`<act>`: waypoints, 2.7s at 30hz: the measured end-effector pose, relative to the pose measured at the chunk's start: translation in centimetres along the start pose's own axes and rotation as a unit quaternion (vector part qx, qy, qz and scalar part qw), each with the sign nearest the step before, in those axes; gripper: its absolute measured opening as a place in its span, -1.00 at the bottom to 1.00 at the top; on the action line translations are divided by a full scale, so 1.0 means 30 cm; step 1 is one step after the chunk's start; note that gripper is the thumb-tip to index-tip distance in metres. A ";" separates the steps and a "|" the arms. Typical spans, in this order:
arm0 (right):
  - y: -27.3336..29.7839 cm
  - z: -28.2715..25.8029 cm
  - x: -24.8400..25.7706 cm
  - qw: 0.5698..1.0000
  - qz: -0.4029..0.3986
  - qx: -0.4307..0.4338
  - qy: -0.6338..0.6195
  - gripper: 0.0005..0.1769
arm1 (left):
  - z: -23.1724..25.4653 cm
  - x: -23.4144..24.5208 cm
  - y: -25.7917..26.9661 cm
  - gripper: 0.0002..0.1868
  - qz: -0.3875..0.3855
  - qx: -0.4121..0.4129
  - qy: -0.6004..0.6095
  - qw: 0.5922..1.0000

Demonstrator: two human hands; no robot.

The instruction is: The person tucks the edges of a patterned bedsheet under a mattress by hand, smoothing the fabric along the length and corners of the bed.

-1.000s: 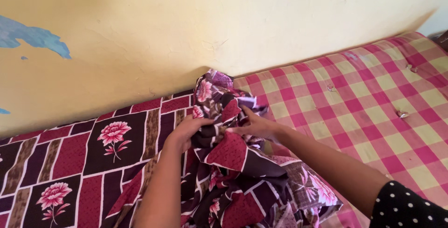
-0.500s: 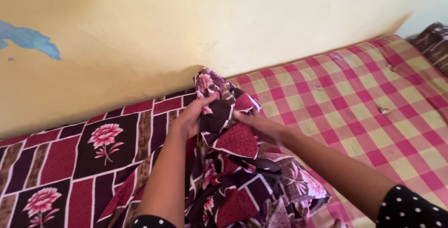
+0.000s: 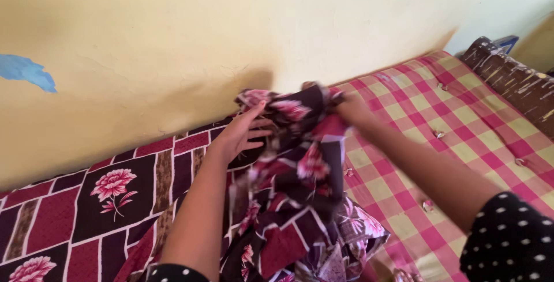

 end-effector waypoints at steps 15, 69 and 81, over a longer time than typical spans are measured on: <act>-0.117 0.296 1.079 0.908 0.370 -0.112 -0.159 -0.43 | -0.174 0.175 0.004 0.02 0.042 0.051 -0.134 0.989; -0.302 0.490 0.100 0.965 -0.183 0.026 0.187 0.08 | -0.583 -0.300 -0.160 -0.16 0.169 -0.010 -0.228 0.959; -0.110 0.079 0.566 0.979 -0.106 0.080 0.156 0.05 | 0.102 -0.461 0.043 -0.30 0.138 -0.161 -0.240 0.947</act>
Point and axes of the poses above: each hand's wrist, its own y-axis away from the middle knuckle, its own x-axis out of the back of the hand, z = x × y, the point moved 7 cm from there along -y, towards the middle knuckle, and after that the axes turned 9 degrees about z, right-handed, at the moved point
